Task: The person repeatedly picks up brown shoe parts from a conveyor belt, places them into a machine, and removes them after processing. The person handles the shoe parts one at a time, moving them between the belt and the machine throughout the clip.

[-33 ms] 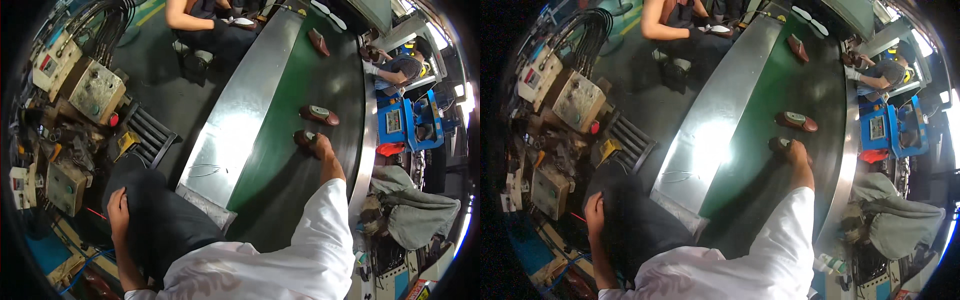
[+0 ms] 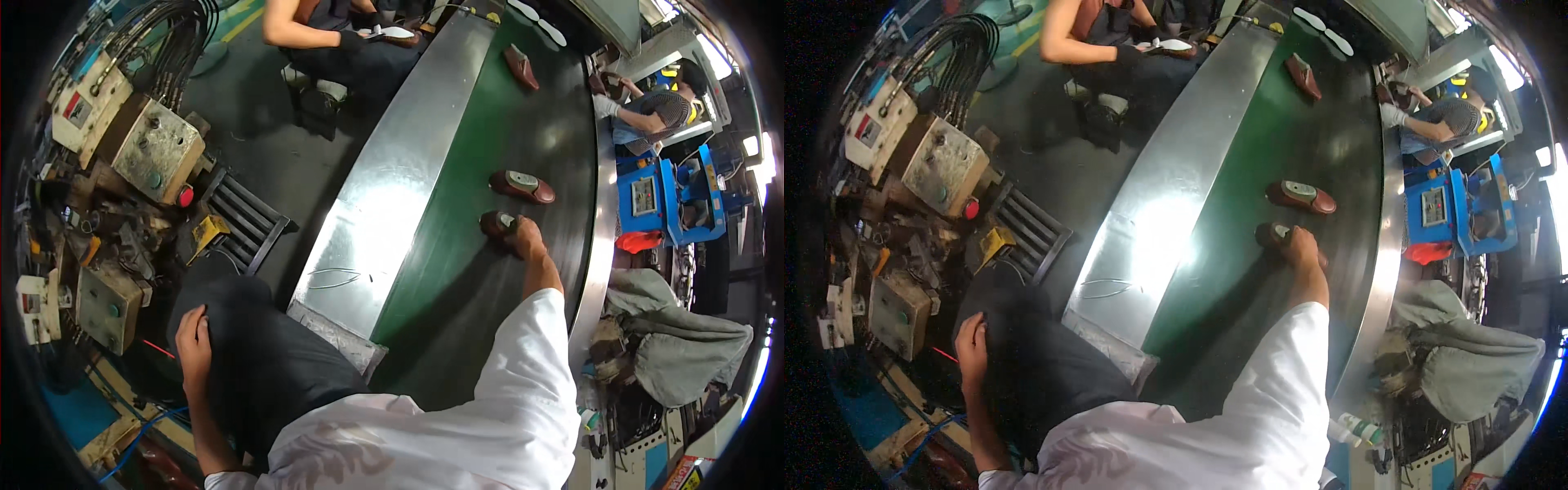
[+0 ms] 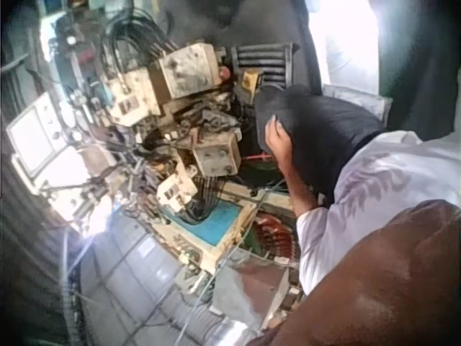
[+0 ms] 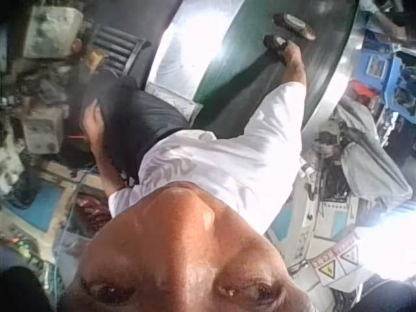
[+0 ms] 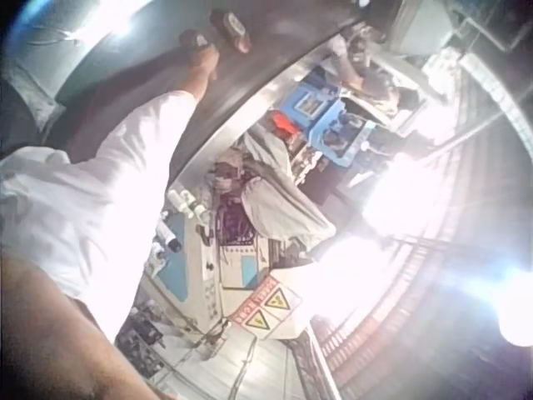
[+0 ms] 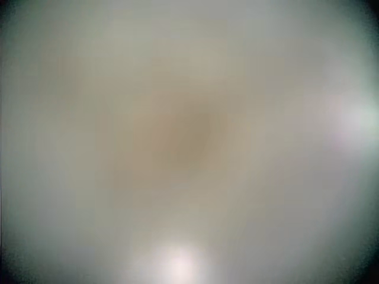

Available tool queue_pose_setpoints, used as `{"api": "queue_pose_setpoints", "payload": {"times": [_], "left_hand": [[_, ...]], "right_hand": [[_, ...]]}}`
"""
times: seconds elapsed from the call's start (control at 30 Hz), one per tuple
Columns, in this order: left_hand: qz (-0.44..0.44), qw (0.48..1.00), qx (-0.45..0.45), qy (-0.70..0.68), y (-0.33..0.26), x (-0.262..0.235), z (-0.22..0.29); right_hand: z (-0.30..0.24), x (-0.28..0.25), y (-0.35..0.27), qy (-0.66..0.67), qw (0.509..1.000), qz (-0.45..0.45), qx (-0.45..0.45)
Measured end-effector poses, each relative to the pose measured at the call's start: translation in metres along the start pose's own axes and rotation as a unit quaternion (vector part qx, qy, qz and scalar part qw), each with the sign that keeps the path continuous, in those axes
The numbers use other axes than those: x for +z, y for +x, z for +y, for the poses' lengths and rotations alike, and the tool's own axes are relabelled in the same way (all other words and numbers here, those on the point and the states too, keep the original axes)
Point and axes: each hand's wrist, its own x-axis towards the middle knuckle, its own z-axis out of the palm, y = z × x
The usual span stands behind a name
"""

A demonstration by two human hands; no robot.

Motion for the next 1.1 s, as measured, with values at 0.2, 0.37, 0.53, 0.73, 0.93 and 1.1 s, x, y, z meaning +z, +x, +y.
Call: {"api": "queue_pose_setpoints", "payload": {"times": [0.2,0.37,0.53,0.73,0.93,1.1], "left_hand": [[0.006,0.999,0.011,-0.053,0.028,0.019,0.029],[-0.008,0.987,0.045,-0.151,0.034,0.044,0.043],[-0.084,0.969,0.035,-0.230,0.036,0.058,0.066],[-0.128,0.892,0.025,-0.433,0.062,0.046,0.078],[0.015,0.899,0.088,-0.429,0.070,-0.010,0.050],[0.225,0.937,-0.012,-0.266,-0.001,-0.046,-0.011]], "right_hand": [[-0.042,-0.026,-0.088,0.073,0.993,-0.051,0.080],[-0.113,0.045,-0.219,0.369,0.898,0.099,0.217],[-0.140,0.072,-0.269,0.566,0.788,0.016,0.241],[-0.330,-0.036,-0.276,0.848,0.424,-0.298,0.110],[-0.512,-0.063,-0.301,0.757,0.342,-0.557,0.000],[-0.569,-0.094,-0.348,0.587,0.526,-0.591,-0.174]]}}
